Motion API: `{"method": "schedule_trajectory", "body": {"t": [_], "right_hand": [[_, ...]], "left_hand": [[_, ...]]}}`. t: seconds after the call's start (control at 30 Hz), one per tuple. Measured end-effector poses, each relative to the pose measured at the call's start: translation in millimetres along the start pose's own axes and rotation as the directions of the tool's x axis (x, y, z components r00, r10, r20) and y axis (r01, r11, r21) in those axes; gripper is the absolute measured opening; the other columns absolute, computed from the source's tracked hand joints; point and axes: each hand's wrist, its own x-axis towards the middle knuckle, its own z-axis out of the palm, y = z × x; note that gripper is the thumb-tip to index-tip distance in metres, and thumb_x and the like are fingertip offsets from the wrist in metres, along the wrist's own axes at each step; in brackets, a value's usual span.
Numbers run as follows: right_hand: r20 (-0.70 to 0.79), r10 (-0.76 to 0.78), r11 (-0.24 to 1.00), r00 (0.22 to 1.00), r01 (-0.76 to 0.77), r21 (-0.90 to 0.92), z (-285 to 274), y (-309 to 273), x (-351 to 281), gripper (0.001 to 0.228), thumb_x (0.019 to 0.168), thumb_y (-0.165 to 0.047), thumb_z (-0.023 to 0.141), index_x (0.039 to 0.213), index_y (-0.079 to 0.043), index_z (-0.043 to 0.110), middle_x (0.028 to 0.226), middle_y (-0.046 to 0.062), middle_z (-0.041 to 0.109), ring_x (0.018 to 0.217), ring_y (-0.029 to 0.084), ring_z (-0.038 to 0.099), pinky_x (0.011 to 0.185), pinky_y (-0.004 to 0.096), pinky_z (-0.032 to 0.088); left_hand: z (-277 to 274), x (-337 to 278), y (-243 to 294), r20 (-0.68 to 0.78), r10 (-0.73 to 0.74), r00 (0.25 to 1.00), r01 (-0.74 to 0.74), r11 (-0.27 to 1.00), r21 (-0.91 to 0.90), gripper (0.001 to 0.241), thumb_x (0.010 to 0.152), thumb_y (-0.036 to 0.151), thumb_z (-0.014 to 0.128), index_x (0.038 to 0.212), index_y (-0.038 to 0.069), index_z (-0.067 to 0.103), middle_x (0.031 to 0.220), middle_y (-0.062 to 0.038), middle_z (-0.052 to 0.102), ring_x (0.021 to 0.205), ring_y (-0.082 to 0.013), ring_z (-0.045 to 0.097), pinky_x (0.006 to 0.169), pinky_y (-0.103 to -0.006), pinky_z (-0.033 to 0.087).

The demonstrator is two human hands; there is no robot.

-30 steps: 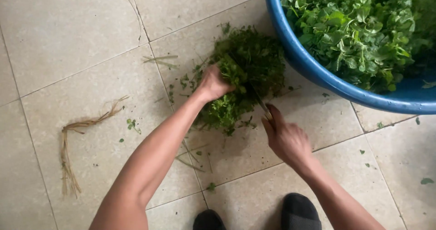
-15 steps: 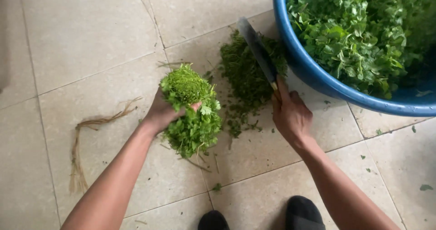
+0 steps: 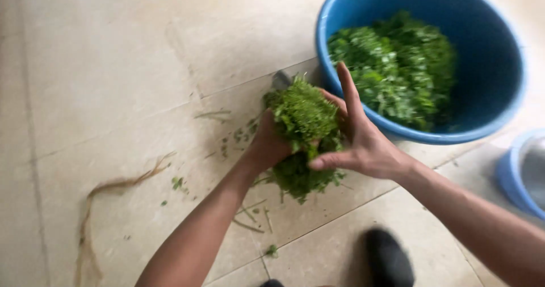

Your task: Sorting and cleaning fresh herbs by removing roots and stems and placing them in a basin

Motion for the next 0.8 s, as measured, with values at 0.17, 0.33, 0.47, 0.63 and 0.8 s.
{"method": "schedule_trajectory", "body": {"t": [0.17,0.33,0.47,0.63,0.8], "right_hand": [[-0.317,-0.147,0.937,0.937,0.029,-0.349,-54.1,-3.7,11.4,0.137,0.072,-0.043,0.087,0.162,-0.021,-0.014,0.173,0.015,-0.02,0.164,0.039,0.018,0.128,0.052,0.034],[-0.559,-0.088,0.981,0.825,-0.026,-0.192,-121.6,15.7,24.1,0.107,0.08,-0.016,0.077,0.163,-0.026,0.01,0.176,0.012,0.002,0.158,0.041,0.024,0.118,0.054,0.045],[-0.659,-0.041,0.969,0.751,0.189,0.155,-186.6,61.4,34.1,0.1,0.083,0.015,0.072,0.162,-0.024,0.027,0.179,0.011,0.011,0.126,0.034,0.067,0.097,0.035,0.062],[-0.782,0.004,0.987,0.623,0.124,0.104,-261.3,112.2,39.7,0.094,0.082,-0.003,0.076,0.163,-0.024,0.034,0.136,0.003,0.046,0.119,0.012,0.04,0.098,0.025,0.04],[-0.785,0.088,0.967,0.613,0.136,0.214,-298.4,122.2,45.7,0.091,0.077,-0.015,0.074,0.157,-0.03,0.036,0.173,0.003,0.024,0.147,0.022,0.049,0.104,0.029,0.053]], "left_hand": [[63.1,69.5,27.5,0.109,0.412,0.905,-0.361,0.877,-0.317,0.104,0.095,0.05,0.073,0.166,0.023,0.002,0.161,-0.022,0.046,0.148,-0.0378,0.051,0.121,-0.0544,0.049],[118.5,151.0,44.5,0.304,0.234,0.924,-0.25,0.968,0.015,0.132,0.084,0.009,0.08,0.151,0.026,-0.032,0.171,-0.013,-0.029,0.129,-0.0417,0.065,0.071,-0.0331,0.073],[152.2,214.9,23.2,0.433,0.221,0.874,-0.195,0.975,-0.104,0.162,0.073,0.013,0.101,0.144,0.041,-0.041,0.17,-0.03,-0.025,0.154,-0.0548,0.018,0.115,-0.0571,0.048],[181.1,257.8,27.1,0.423,0.1,0.9,-0.123,0.992,0.028,0.157,0.063,0.046,0.093,0.154,0.021,-0.032,0.171,-0.017,-0.026,0.162,-0.039,-0.011,0.129,-0.057,0.014],[217.0,286.9,23.6,0.467,-0.091,0.879,0.067,0.995,0.069,0.15,0.05,0.058,0.084,0.158,0.01,-0.007,0.164,-0.023,0.023,0.153,-0.0419,0.028,0.123,-0.0567,0.032]]}}
